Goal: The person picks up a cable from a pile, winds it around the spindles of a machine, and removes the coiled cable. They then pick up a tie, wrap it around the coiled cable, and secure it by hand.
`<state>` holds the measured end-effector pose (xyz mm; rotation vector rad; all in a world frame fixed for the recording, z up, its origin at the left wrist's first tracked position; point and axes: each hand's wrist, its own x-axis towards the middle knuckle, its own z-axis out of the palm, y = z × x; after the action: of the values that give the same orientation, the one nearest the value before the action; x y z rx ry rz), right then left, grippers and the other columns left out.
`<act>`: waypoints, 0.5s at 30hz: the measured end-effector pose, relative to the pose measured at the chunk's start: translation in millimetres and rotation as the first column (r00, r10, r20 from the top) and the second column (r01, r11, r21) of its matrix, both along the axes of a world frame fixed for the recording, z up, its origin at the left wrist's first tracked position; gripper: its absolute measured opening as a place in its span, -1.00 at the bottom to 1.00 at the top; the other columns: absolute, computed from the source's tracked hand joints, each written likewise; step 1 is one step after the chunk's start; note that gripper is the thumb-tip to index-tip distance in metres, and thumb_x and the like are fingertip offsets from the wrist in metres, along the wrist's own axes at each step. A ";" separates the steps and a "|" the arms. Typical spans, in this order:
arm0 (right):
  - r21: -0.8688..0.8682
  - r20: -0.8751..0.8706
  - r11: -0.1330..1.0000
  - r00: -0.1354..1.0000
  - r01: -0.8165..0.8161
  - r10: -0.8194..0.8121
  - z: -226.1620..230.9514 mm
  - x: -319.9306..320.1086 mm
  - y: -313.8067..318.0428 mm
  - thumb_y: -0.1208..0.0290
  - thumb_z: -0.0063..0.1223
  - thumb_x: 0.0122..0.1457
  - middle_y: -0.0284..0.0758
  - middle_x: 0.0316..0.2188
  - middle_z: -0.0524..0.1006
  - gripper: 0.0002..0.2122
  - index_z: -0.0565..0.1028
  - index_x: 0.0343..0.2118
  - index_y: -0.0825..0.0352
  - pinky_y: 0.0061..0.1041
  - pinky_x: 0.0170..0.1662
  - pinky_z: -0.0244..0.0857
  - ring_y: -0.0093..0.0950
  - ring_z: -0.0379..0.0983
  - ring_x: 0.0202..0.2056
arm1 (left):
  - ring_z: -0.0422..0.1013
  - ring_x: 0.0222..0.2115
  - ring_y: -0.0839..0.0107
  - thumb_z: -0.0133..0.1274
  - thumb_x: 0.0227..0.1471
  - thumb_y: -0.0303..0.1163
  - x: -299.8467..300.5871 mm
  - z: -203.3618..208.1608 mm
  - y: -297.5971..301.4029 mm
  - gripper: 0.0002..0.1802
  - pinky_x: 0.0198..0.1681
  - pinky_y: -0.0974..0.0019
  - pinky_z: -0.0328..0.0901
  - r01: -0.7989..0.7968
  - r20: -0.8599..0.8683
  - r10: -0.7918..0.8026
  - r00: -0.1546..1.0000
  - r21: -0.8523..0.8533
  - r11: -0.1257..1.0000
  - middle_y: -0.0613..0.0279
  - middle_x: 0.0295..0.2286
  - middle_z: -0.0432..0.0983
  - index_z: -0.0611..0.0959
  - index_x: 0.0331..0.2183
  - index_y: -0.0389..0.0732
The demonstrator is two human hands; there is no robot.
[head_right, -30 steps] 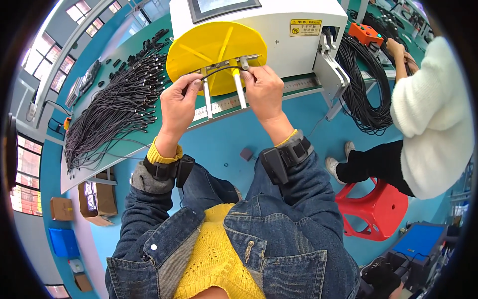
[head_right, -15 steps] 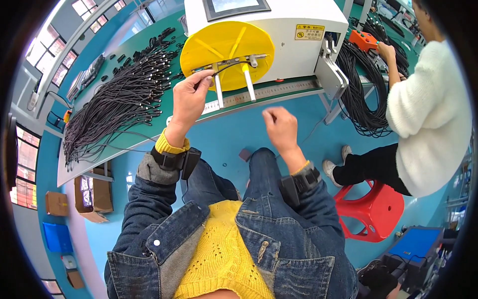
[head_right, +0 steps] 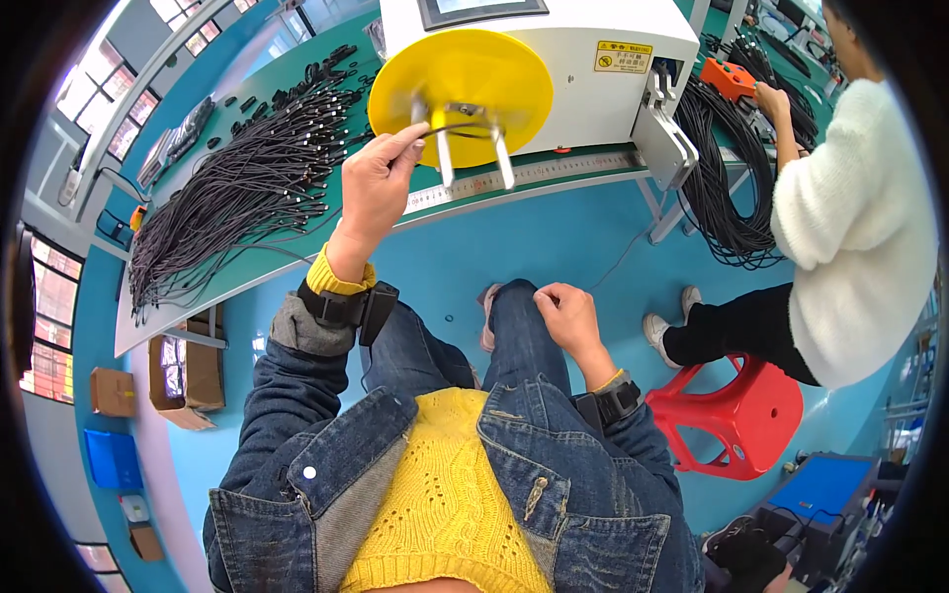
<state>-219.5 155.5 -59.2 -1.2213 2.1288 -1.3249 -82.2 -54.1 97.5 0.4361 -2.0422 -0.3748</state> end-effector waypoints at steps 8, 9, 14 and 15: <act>0.111 0.077 0.993 0.997 -0.040 0.031 -3.4 1.0 5.0 0.40 0.00 0.01 -0.36 -0.71 0.45 -0.82 0.50 -0.50 0.45 -0.61 -0.56 0.23 -0.62 0.39 -0.63 | 0.35 -0.64 0.26 0.05 -0.10 -0.43 8.3 6.5 21.9 -0.75 -0.58 0.33 0.25 -0.011 0.023 0.015 1.000 -0.141 0.990 0.19 -0.64 0.38 0.58 -0.26 -0.15; 0.112 0.078 0.993 0.996 -0.042 0.033 -4.8 0.7 5.0 0.40 0.00 0.01 -0.36 -0.71 0.45 -0.82 0.50 -0.50 0.45 -0.61 -0.56 0.23 -0.62 0.39 -0.63 | 0.35 -0.64 0.26 0.05 -0.10 -0.43 9.5 6.8 24.0 -0.75 -0.58 0.33 0.25 -0.013 0.024 0.017 1.000 -0.140 0.990 0.19 -0.64 0.38 0.58 -0.26 -0.15; 0.116 0.106 0.991 0.993 -0.061 0.049 -12.1 -1.9 3.4 0.38 0.00 0.01 -0.37 -0.69 0.46 -0.81 0.50 -0.50 0.44 -0.61 -0.56 0.23 -0.62 0.39 -0.63 | 0.37 -0.61 0.24 0.03 -0.09 -0.47 11.4 3.5 33.0 -0.73 -0.56 0.32 0.26 0.016 0.084 -0.008 0.996 -0.092 0.996 0.17 -0.61 0.42 0.55 -0.24 -0.18; 0.121 0.112 0.991 0.992 -0.062 0.049 -12.6 -2.6 3.0 0.38 0.00 0.01 -0.37 -0.68 0.46 -0.81 0.50 -0.50 0.44 -0.61 -0.56 0.23 -0.62 0.39 -0.62 | 0.38 -0.60 0.23 0.02 -0.08 -0.48 10.5 2.0 35.2 -0.72 -0.56 0.31 0.26 0.030 0.069 -0.026 0.997 -0.064 0.998 0.15 -0.60 0.42 0.54 -0.23 -0.19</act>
<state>-222.1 158.5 -71.8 -1.1236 2.0526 -1.1889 -71.7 -18.9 99.5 0.3856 -2.1228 -0.3136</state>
